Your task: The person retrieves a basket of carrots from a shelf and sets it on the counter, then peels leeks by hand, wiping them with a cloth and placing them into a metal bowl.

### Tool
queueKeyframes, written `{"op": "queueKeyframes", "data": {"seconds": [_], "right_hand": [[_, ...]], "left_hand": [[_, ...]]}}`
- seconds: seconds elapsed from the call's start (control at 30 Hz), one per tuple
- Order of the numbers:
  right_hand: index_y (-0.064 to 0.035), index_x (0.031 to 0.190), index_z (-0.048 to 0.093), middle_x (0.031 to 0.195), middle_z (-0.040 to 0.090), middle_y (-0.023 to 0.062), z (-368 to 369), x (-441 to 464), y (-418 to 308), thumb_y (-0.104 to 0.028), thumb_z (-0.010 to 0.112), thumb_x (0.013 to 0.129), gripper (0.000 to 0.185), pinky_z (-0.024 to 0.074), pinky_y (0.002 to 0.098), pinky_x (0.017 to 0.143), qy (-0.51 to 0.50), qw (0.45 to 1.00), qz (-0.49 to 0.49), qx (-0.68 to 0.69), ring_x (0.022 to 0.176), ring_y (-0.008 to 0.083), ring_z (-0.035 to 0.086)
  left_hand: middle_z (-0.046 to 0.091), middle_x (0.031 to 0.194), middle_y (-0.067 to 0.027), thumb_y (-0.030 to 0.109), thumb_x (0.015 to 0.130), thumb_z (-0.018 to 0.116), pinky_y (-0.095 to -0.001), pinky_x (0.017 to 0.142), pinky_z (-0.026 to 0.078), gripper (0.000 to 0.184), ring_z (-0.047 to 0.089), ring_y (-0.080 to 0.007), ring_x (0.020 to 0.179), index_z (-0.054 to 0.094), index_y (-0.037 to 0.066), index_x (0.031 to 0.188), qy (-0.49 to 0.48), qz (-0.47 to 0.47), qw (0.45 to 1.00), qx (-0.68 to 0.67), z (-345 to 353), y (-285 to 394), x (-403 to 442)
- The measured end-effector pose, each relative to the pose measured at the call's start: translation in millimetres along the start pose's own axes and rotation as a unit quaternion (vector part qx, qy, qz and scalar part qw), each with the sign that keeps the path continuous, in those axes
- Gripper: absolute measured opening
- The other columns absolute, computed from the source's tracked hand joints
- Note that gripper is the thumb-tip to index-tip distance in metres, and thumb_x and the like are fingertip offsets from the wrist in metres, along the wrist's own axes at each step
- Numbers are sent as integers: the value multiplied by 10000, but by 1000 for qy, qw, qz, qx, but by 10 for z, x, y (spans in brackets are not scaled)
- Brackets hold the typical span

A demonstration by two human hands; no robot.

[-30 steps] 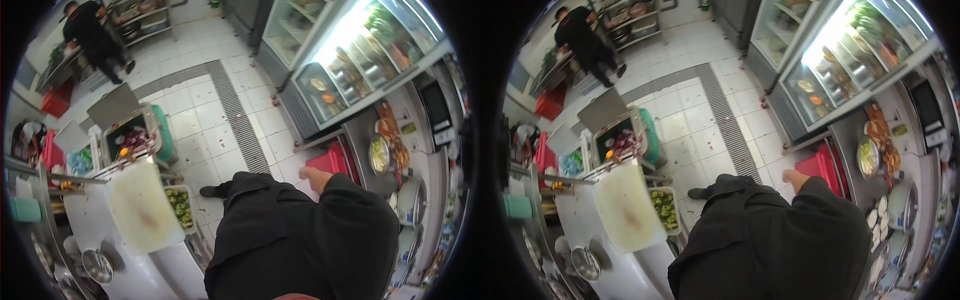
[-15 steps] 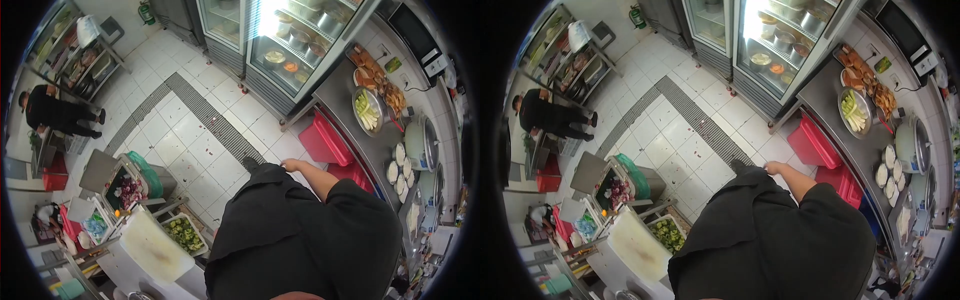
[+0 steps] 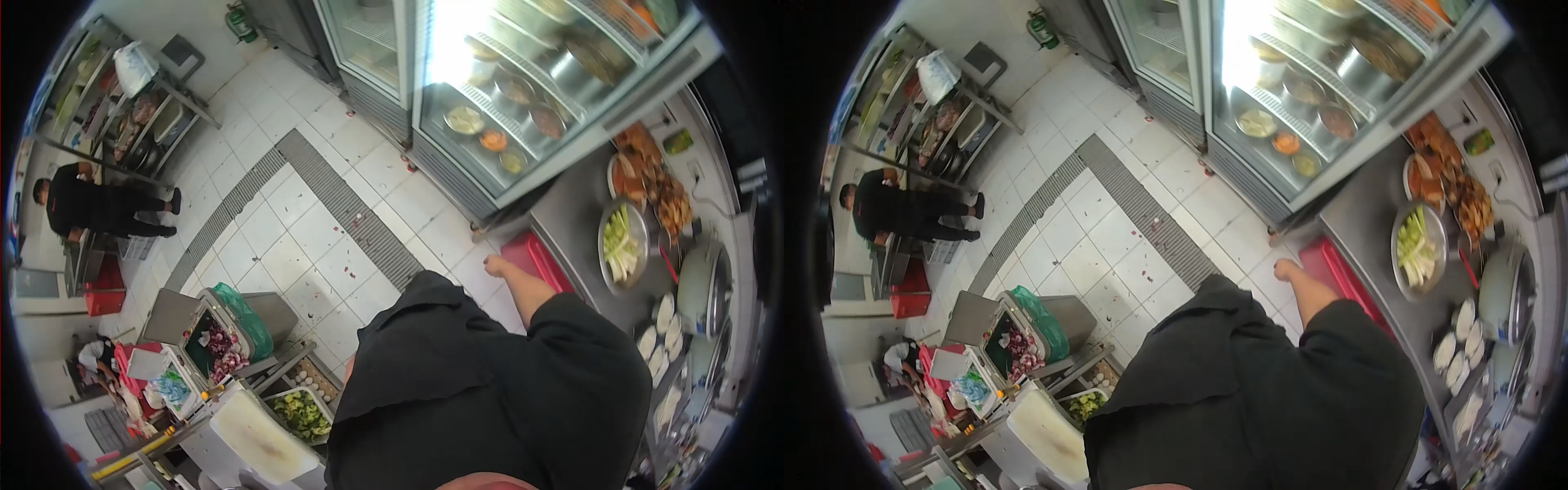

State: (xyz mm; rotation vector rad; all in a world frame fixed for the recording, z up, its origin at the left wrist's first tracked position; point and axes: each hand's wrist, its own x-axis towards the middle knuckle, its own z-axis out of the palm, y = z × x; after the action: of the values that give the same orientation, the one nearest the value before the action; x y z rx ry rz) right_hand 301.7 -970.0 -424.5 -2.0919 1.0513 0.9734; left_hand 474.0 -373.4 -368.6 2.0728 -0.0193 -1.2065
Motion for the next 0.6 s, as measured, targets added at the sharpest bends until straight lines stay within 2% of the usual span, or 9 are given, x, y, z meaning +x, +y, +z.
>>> {"op": "queueKeyframes", "data": {"seconds": [0.1,0.13,0.27,0.3,0.33,0.37,0.43,0.5,0.6], "right_hand": [[-73,1207,706,1194,691,213,19,500,-140,-175,591,848,390,512,415,990,66,989,-127,-27,1136,331,656],[-73,1207,706,1194,691,213,-88,519,-298,-175,591,848,390,512,415,990,66,988,-132,-36,1136,331,656],[-72,1131,724,1141,701,216,-343,526,-997,-229,641,860,324,522,412,958,73,983,-162,47,1078,325,671],[-70,1094,731,1119,705,216,-382,575,-1145,-247,658,860,303,523,413,950,70,981,-162,74,1057,328,675],[-59,1019,738,1005,729,200,-459,562,-1294,-260,679,854,267,544,429,872,79,980,-164,81,961,339,700],[-59,1019,738,1005,729,200,-527,598,-1402,-260,679,854,267,544,429,872,86,980,-163,81,961,339,700],[-39,945,740,874,737,179,-657,702,-1586,-286,677,838,276,554,434,788,76,984,-129,99,855,342,714],[-18,968,730,924,729,210,-688,989,-1564,-313,678,831,330,549,449,810,96,987,-102,74,899,360,707],[9,994,716,975,720,242,-974,1211,-1691,-350,678,822,401,544,463,830,106,991,-43,63,946,380,699]], "left_hand": [[641,1304,-170,336,1020,569,-371,1060,448,534,611,-267,1198,507,-4,1426,39,-15,999,-11,37,207,265],[641,1305,-170,338,1020,568,-371,1060,448,534,611,-267,1198,508,-5,1425,48,-21,999,-13,102,-50,582],[650,1292,-176,388,1041,511,-360,1038,459,521,620,-259,1179,565,-14,1368,28,-58,995,-81,-137,344,777],[665,1256,-169,390,1042,511,-365,1007,476,506,634,-254,1134,590,-12,1340,0,-91,966,-244,-125,107,1006],[681,1220,-161,392,1043,511,-371,977,492,494,648,-249,1090,614,-9,1312,-33,-119,909,-399,-138,-74,1244],[681,1220,-161,392,1043,511,-371,977,492,494,648,-249,1090,614,-9,1312,-38,-114,910,-398,-234,-75,1498],[684,1217,-166,380,1020,527,-379,981,492,480,648,-263,1099,628,-3,1291,-56,-88,949,-298,-388,-294,1774],[686,1213,-171,368,998,542,-387,986,492,466,647,-277,1108,641,3,1271,-72,-54,977,-191,-724,-400,2122],[689,1208,-178,351,965,565,-400,993,492,446,646,-298,1122,661,13,1240,-89,9,996,-18,-1547,-59,2772]]}}
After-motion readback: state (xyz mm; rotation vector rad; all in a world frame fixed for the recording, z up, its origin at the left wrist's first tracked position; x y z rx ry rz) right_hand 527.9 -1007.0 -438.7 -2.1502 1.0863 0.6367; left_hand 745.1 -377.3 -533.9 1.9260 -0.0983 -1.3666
